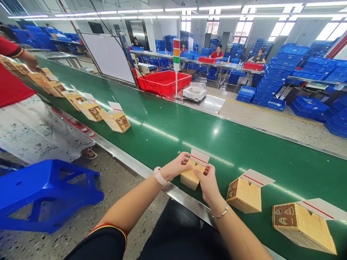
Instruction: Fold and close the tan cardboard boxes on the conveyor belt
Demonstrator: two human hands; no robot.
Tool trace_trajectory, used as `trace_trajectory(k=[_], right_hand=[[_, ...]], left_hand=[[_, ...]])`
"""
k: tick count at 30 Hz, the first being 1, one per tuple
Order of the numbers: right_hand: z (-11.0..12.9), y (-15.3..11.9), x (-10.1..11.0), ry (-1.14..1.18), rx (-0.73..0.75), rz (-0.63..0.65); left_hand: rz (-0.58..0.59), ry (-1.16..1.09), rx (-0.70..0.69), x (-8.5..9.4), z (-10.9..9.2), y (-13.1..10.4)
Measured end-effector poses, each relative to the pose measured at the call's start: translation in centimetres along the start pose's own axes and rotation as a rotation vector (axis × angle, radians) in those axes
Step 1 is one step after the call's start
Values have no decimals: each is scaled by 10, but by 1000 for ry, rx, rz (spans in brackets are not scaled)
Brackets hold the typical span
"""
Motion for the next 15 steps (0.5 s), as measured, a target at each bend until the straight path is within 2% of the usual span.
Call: trace_trajectory(k=[2,4,10,15], right_hand=[[-1,2,0,20,-37,46],[0,1,3,28,-24,58],[6,-14,31,-127,178,-126],[13,-24,42,-104,241,-123]], left_hand=[[89,-81,65,-9,4,2],[116,-130,80,-15,7,3],[24,-178,100,-15,15,4],[58,-156,171,-32,19,10]])
Point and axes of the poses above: each hand's wrist, its own y-axis towards the middle knuckle, its own x-axis out of the back of the hand, z = x × y, the point moved 7 cm from there along y, towards the middle knuckle, and after that the axes turned 4 degrees about -x, right-handed, at the moved point
